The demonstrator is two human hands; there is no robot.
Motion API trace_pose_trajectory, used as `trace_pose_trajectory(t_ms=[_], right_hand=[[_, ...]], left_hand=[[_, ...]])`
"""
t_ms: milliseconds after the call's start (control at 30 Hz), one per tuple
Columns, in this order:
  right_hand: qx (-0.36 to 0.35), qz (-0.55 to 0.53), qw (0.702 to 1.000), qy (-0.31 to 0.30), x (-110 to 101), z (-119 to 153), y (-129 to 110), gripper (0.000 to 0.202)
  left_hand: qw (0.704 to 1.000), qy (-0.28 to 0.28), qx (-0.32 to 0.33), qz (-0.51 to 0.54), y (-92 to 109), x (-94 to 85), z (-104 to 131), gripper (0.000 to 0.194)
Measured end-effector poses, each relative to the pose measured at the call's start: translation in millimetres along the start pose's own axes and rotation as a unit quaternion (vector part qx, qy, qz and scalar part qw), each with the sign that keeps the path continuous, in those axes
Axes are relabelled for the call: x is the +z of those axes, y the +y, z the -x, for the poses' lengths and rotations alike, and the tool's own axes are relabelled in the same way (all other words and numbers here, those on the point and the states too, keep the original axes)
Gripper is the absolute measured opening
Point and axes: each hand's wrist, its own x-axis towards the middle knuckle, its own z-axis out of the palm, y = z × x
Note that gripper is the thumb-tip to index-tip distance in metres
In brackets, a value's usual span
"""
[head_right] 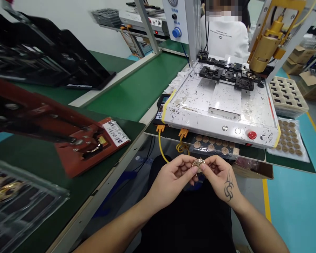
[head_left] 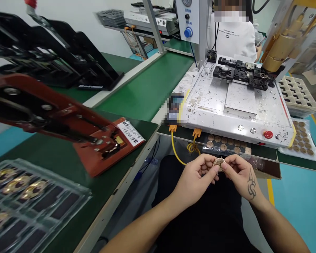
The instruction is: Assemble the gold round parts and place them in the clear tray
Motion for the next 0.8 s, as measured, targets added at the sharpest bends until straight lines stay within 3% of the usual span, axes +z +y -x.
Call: trace_pose_trajectory(t_ms=[100,167,367,433,500,567,633,700,733,800], right_hand=[[-0.043,0.037,0.997,-0.045,-4,-4,-5,0.031],[-0.105,0.095,0.986,-0.092,-8,-9,-11,0.046],[-0.317,0.305,0.876,-0.199,-10,-28,-30,0.053],[-0.363,0.328,0.847,-0.208,-5,-36,-34,0.054],[-0.393,0.328,0.835,-0.201,2,-45,-39,0.052],[-0.411,0.313,0.836,-0.184,9,-56,-44,0.049],[-0.427,0.291,0.84,-0.164,18,-68,-50,0.046],[-0.435,0.263,0.847,-0.156,28,-78,-55,0.042],[-0.437,0.249,0.851,-0.154,32,-81,-57,0.04],[-0.433,0.226,0.859,-0.158,43,-86,-60,0.039]], left_hand=[[1.0,0.004,-0.004,-0.007,5,-5.9,2,0.03],[1.0,0.005,-0.006,-0.01,7,-11.1,3,0.029],[0.998,0.027,0.025,-0.059,12,-22.2,10,0.022],[0.991,0.02,0.05,-0.12,25,-29.8,14,0.021],[0.968,0.047,0.12,-0.216,49,-46.3,20,0.022],[0.901,0.14,0.251,-0.324,83,-74.9,25,0.022],[0.777,0.255,0.405,-0.409,118,-113.4,32,0.014],[0.666,0.31,0.487,-0.474,145,-154.1,39,0.019],[0.639,0.304,0.485,-0.514,154,-172.0,42,0.027],[0.623,0.246,0.449,-0.592,163,-198.0,46,0.045]])
